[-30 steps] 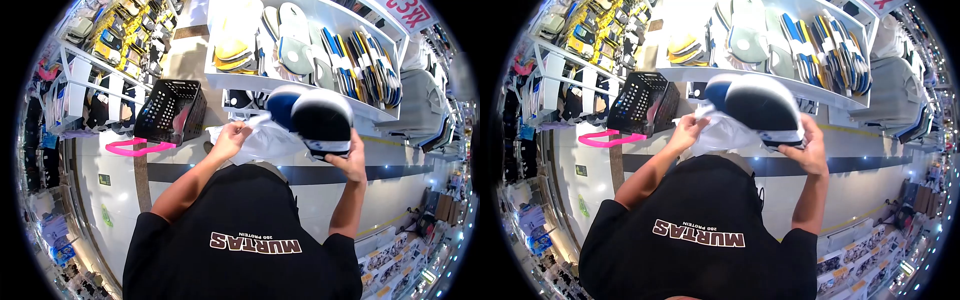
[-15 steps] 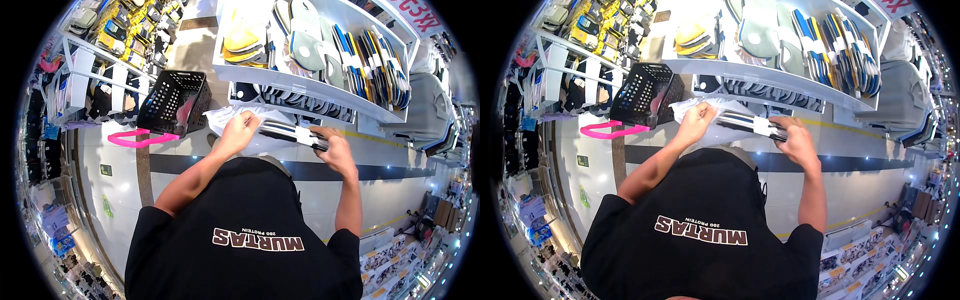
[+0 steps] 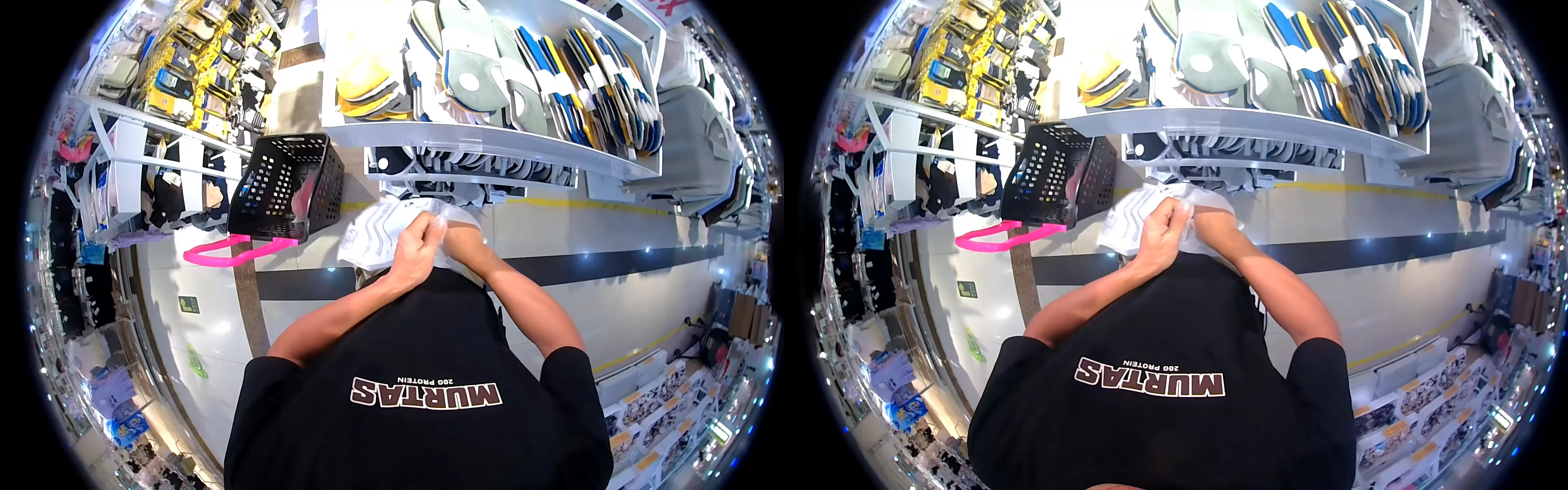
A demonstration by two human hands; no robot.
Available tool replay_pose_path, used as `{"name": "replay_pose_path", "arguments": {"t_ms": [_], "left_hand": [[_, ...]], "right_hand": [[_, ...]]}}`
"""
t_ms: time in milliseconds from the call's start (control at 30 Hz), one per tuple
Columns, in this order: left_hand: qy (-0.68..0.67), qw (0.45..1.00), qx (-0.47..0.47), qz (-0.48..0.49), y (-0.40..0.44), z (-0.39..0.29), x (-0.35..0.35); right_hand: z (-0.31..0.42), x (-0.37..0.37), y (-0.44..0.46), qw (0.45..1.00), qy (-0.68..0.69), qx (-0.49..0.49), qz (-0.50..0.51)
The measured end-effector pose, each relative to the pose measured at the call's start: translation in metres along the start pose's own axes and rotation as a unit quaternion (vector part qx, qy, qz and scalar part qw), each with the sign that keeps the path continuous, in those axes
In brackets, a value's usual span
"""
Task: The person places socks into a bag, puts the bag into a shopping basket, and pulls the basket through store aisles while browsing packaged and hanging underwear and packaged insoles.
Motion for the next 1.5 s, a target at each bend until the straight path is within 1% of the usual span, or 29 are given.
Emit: {"name": "replay_pose_path", "arguments": {"t_ms": [67,100,133,200,233,333,367,467,500,567,667,700,733,767,800,867,933,1000,1033,1067,1100,1133,1167,1200,1267,1300,1400,1500], "left_hand": [[-0.006,0.999,0.026,-0.037,0.0,0.01,0.008],[0.0,0.998,0.006,-0.065,0.004,0.011,0.01],[-0.023,0.997,-0.003,-0.076,0.005,0.013,0.012],[-0.134,0.984,0.073,-0.094,0.011,0.014,0.017],[-0.206,0.968,0.119,-0.08,0.012,0.001,0.018],[-0.333,0.908,0.244,-0.073,0.013,-0.004,0.019],[-0.363,0.894,0.256,-0.06,0.015,0.003,0.021],[-0.411,0.862,0.277,-0.104,0.03,0.026,0.024],[-0.414,0.858,0.28,-0.115,0.034,0.044,0.026],[-0.367,0.88,0.277,-0.115,0.034,0.04,0.023],[-0.306,0.911,0.26,-0.087,0.028,0.032,0.02],[-0.283,0.921,0.258,-0.075,0.028,0.04,0.027],[-0.263,0.93,0.251,-0.056,0.032,0.041,0.026],[-0.258,0.925,0.269,-0.075,0.03,0.029,0.022],[-0.253,0.927,0.267,-0.08,0.03,0.022,0.021],[-0.251,0.926,0.27,-0.086,0.029,0.019,0.023],[-0.252,0.931,0.249,-0.088,0.03,0.031,0.029],[-0.255,0.931,0.242,-0.094,0.028,0.038,0.033],[-0.256,0.93,0.243,-0.1,0.027,0.039,0.036],[-0.259,0.929,0.244,-0.107,0.025,0.04,0.037],[-0.274,0.923,0.249,-0.109,0.024,0.039,0.036],[-0.275,0.923,0.245,-0.107,0.022,0.038,0.035],[-0.277,0.924,0.241,-0.105,0.021,0.038,0.034],[-0.279,0.924,0.238,-0.105,0.019,0.037,0.034],[-0.284,0.923,0.239,-0.103,0.017,0.032,0.032],[-0.286,0.922,0.24,-0.103,0.017,0.03,0.032],[-0.286,0.922,0.243,-0.096,0.015,0.032,0.037],[-0.315,0.913,0.235,-0.108,0.012,0.03,0.036]], "right_hand": [[-0.006,-0.012,0.008,0.997,-0.01,-0.005,-0.077],[-0.007,-0.012,0.011,0.998,0.028,-0.049,0.01],[-0.01,-0.014,0.011,0.997,0.046,-0.058,0.011],[-0.018,-0.013,0.009,0.995,0.075,-0.07,0.013],[-0.026,-0.032,0.012,0.974,0.184,-0.118,0.063],[-0.039,-0.059,0.009,0.991,0.106,-0.083,0.005],[-0.042,-0.067,0.009,0.99,0.121,-0.065,-0.007],[-0.037,-0.075,0.014,0.985,0.153,-0.074,-0.011],[-0.033,-0.072,0.014,0.98,0.179,-0.085,-0.007],[-0.021,-0.057,0.011,0.968,0.228,-0.106,0.002],[-0.007,-0.044,0.005,0.992,0.074,-0.087,-0.053],[0.0,-0.019,0.005,0.989,0.117,-0.083,0.02],[-0.003,-0.023,-0.002,0.988,0.103,0.004,-0.118],[0.002,-0.003,-0.016,0.984,0.157,0.03,-0.083],[0.007,0.036,-0.029,0.975,0.211,0.056,-0.048],[0.005,0.121,-0.049,0.94,0.331,0.066,0.046],[-0.014,0.198,-0.072,0.939,0.327,0.072,-0.078],[-0.04,0.264,-0.095,0.904,0.366,-0.007,-0.222],[-0.056,0.281,-0.099,0.833,0.448,-0.044,-0.322],[-0.075,0.297,-0.098,0.81,0.393,-0.071,-0.43],[-0.091,0.31,-0.096,0.792,0.312,-0.131,-0.507],[-0.106,0.318,-0.09,0.788,0.226,-0.159,-0.55],[-0.114,0.323,-0.085,0.808,0.072,-0.178,-0.556],[-0.115,0.328,-0.08,0.809,-0.083,-0.194,-0.549],[-0.116,0.318,-0.059,0.81,-0.246,-0.193,-0.496],[-0.114,0.313,-0.05,0.8,-0.287,-0.21,-0.484],[-0.113,0.316,-0.039,0.793,-0.362,-0.274,-0.406],[-0.124,0.325,-0.038,0.807,-0.356,-0.301,-0.363]]}}
Point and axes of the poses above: each hand's wrist, its own y-axis towards the middle knuckle, its own x-axis out of the back of the hand, z = x × y, the point moved 1 cm from there along y, towards the middle knuckle, and after that the axes turned 9 degrees about -y, right-handed, at the moved point
